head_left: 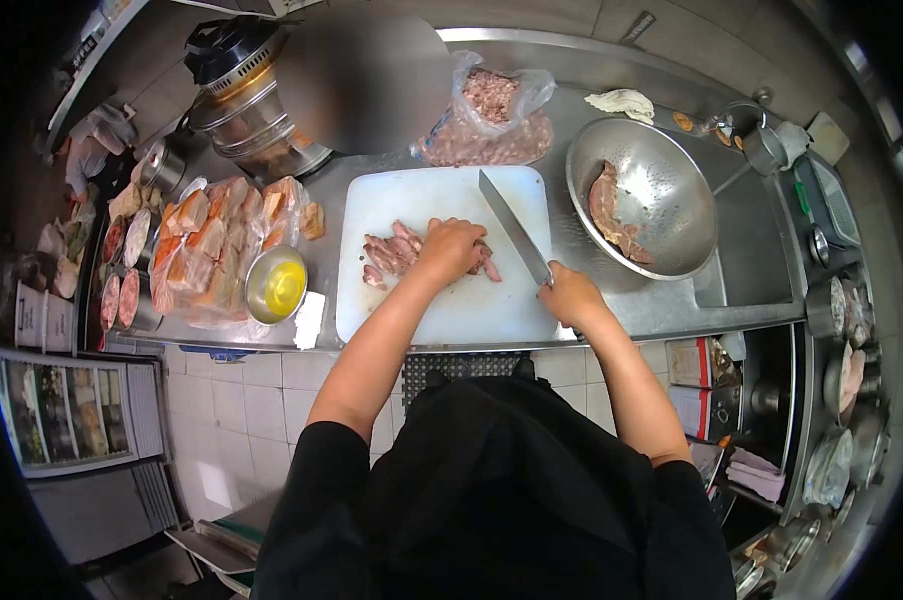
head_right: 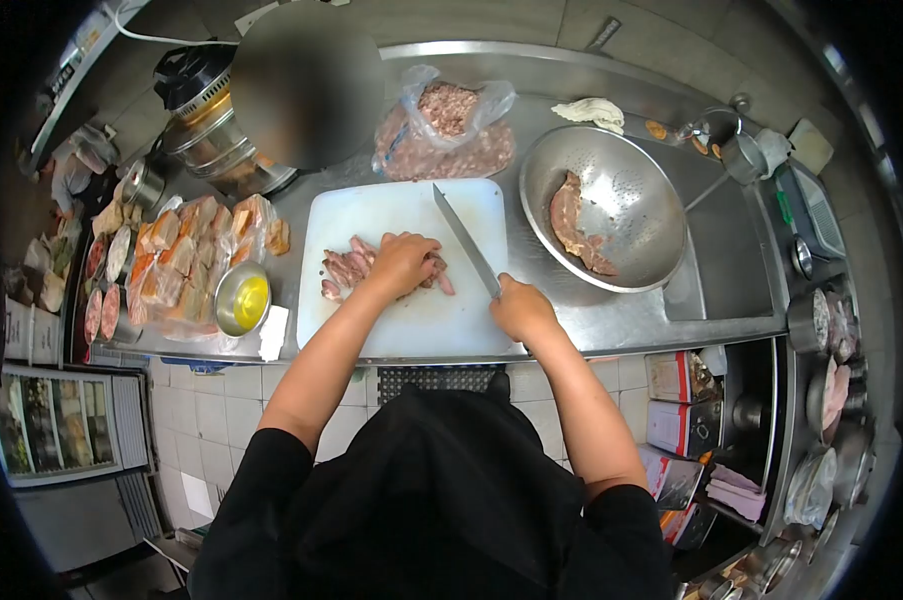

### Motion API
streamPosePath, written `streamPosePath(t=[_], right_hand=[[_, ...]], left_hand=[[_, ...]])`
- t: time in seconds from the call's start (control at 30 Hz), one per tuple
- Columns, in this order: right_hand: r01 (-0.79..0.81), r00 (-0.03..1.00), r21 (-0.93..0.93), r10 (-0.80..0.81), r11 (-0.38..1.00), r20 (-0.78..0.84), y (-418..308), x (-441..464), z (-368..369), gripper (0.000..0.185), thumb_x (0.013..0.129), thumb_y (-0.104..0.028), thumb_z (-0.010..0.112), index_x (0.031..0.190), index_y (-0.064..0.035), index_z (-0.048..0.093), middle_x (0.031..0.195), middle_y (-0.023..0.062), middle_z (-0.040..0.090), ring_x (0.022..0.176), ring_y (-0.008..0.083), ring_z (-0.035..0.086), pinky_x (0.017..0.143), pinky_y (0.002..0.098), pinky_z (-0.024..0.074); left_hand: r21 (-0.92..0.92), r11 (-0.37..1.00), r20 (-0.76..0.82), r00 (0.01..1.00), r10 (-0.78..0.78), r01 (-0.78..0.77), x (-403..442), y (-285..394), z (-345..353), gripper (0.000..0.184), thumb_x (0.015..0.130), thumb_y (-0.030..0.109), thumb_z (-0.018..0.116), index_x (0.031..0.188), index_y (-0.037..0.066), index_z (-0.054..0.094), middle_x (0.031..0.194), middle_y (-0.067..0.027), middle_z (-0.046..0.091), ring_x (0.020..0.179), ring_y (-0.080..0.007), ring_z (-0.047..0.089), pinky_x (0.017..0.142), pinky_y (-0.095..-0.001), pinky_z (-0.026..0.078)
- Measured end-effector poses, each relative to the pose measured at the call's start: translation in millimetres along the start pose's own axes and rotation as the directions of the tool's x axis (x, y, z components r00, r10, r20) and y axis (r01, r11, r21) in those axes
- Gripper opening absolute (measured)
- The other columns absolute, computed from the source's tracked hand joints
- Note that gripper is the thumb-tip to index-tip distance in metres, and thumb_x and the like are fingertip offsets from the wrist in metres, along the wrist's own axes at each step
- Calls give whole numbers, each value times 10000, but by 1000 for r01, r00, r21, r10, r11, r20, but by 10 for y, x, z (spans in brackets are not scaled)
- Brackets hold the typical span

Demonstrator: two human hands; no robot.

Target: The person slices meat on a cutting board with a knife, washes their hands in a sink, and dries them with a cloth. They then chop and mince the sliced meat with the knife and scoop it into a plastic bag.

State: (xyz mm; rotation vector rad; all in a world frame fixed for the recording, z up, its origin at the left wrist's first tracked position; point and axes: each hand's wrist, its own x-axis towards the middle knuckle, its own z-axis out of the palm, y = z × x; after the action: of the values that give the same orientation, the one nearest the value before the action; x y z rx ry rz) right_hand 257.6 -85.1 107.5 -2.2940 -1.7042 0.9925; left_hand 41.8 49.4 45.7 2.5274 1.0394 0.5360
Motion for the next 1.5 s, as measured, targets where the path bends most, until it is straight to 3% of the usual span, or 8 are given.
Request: streamPosePath(t=[0.13, 0.5, 0.77, 0.93, 1.13, 1.37, 1.43, 1.5], right_hand=[[12, 1000, 7, -12, 1000, 0, 22, 0, 7, 297, 925, -176, 539, 1144, 13, 604, 735, 213, 712, 661, 356, 719, 723, 472, 572], [-8, 1000, 81, 8, 997, 4, 60, -25, -20, 264, 932, -189, 564, 1103, 10, 601, 761, 206, 720, 563, 321, 700, 652, 449, 581], [102, 994, -91, -105, 991, -31, 14, 82, -111, 244, 906, -171, 565, 1084, -14, 625, 791, 186, 730, 609, 317, 715, 704, 467, 576], [120, 977, -209, -79, 971, 197, -454, 72, -544, 308, 888, -139, 549, 1161, -34, 644, 808, 174, 738, 611, 300, 722, 645, 440, 582], [215, 973, -128, -201, 968, 112, -366, 656, -152, 297, 932, -160, 554, 1167, 14, 607, 780, 199, 708, 515, 282, 679, 508, 429, 557], [112, 942, -126, -64, 986, 330, -560, 596, -398, 338, 914, -147, 563, 1206, 18, 604, 913, 232, 734, 603, 308, 720, 609, 427, 587], [140, 981, -61, -131, 988, 141, -480, 651, -153, 327, 936, -180, 564, 1197, 15, 603, 904, 215, 734, 605, 305, 719, 627, 431, 585], [168, 978, -75, -157, 983, 136, -434, 703, -143, 315, 940, -192, 567, 1186, 2, 605, 888, 206, 733, 592, 302, 713, 615, 431, 580]], left_hand=[[145, 989, 201, 978, -47, 18, 168, 92, -58, 215, 837, 118, 656, 1036, 88, 732, 988, -98, 727, 1029, -300, 652, 888, -479, 396], [-132, 991, -2, 1000, 6, -6, 81, -29, 164, 190, 804, 82, 649, 982, 74, 716, 1021, -85, 731, 1056, -308, 639, 910, -445, 402], [-57, 998, -133, 991, 8, -16, 84, -63, 221, 88, 869, 106, 681, 931, 70, 732, 956, -85, 734, 975, -316, 655, 872, -439, 439], [-5, 998, -160, 985, 60, -61, 71, -118, 271, 65, 875, 130, 676, 900, 109, 733, 922, -41, 720, 974, -252, 650, 858, -417, 431], [28, 998, -156, 986, 53, -50, 106, -142, 301, 51, 866, 130, 683, 882, 114, 728, 898, -38, 708, 956, -245, 653, 845, -405, 431], [32, 998, -185, 981, 52, -47, 54, -125, 311, 42, 853, 134, 700, 858, 108, 732, 884, -48, 707, 942, -258, 656, 843, -423, 422], [32, 999, -173, 984, 38, -33, 76, -119, 303, 51, 857, 142, 702, 865, 105, 737, 900, -54, 717, 948, -267, 655, 857, -429, 419], [52, 998, -104, 993, 49, -44, 77, -133, 238, 50, 850, 147, 712, 870, 116, 746, 914, -36, 723, 970, -251, 652, 865, -415, 412]])
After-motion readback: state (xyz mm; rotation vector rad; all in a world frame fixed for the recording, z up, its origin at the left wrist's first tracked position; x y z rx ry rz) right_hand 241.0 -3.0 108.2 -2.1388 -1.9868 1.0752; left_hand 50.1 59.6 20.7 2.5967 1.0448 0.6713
